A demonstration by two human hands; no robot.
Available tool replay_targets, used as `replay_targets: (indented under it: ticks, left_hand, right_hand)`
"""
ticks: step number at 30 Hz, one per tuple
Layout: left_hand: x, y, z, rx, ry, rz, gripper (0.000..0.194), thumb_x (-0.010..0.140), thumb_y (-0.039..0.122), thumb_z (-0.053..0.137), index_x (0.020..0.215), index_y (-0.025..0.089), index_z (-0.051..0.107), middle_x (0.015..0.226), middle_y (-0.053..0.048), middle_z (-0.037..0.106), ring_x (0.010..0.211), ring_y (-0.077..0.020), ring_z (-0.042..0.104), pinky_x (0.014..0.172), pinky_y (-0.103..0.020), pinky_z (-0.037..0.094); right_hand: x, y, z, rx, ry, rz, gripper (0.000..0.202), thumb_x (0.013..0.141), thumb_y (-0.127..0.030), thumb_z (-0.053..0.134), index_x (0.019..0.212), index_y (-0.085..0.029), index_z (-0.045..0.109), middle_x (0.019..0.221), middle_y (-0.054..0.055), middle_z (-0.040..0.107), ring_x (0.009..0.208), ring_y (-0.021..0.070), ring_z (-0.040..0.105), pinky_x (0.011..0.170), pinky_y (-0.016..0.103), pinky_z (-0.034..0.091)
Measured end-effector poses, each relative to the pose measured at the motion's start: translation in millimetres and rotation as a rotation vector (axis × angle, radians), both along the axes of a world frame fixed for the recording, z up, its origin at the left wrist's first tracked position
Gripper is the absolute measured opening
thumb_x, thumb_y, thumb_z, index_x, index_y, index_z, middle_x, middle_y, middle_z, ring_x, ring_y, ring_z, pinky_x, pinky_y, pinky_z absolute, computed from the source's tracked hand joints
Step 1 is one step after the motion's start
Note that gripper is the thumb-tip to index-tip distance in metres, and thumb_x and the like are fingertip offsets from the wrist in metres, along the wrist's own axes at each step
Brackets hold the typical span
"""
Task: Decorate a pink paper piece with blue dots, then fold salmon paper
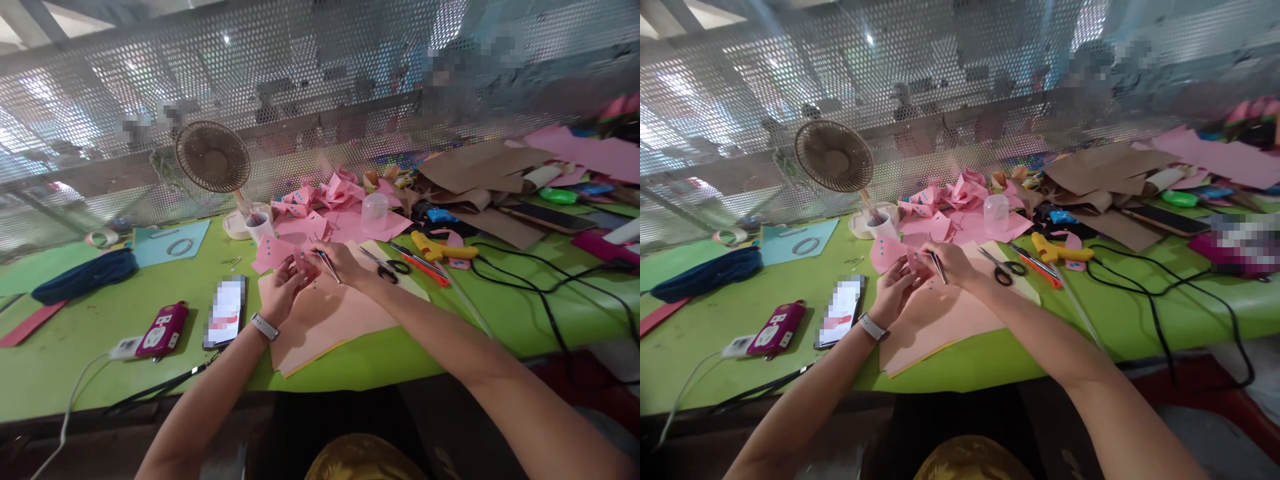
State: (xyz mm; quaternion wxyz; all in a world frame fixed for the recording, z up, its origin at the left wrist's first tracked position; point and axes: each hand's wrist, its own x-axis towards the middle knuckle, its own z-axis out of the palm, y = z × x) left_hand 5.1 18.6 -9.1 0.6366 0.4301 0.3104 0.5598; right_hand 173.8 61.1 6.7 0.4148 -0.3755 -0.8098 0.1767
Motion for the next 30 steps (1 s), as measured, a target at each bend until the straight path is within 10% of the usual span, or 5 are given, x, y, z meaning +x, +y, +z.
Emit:
replay_targets:
  ticks: [12,20,30]
  left_hand:
    - [-0.8,4.0,1.9,-0.016,-0.047,0.082,0.045,0.065,0.016,0.082,0.105,0.023,0.063,0.093,0.001,0.071,0.082,-0.0137,0.068,0.098,-0.041,0.053]
    - [0.3,1.6,-1.1,-0.012,-0.038,0.049,0.048,0.066,0.021,0.084,0.108,0.025,0.062,0.099,0.000,0.072,0.092,-0.0165,0.068,0.101,-0.045,0.051]
    - [1.1,0.1,-0.1,-0.031,-0.042,0.042,0.050,0.064,0.022,0.087,0.107,0.024,0.061,0.086,0.003,0.071,0.081,-0.0128,0.068,0.099,-0.041,0.052]
  right_hand:
    - [29.6,28.6,-3.6,0.040,0.085,-0.295,0.026,0.096,-0.033,0.049,0.113,-0.020,0.065,0.098,0.007,0.074,0.087,0.0213,0.069,0.078,0.028,0.047]
    - [6.3,0.8,2.6,0.017,-0.074,-0.104,0.047,0.082,-0.053,0.069,0.115,-0.020,0.062,0.102,0.009,0.072,0.095,0.0246,0.067,0.080,0.030,0.045]
    - [6.7,8.9,-2.9,0.170,-0.174,-0.068,0.023,0.099,-0.030,0.049,0.098,-0.020,0.070,0.091,0.008,0.074,0.087,0.0203,0.063,0.083,0.029,0.041]
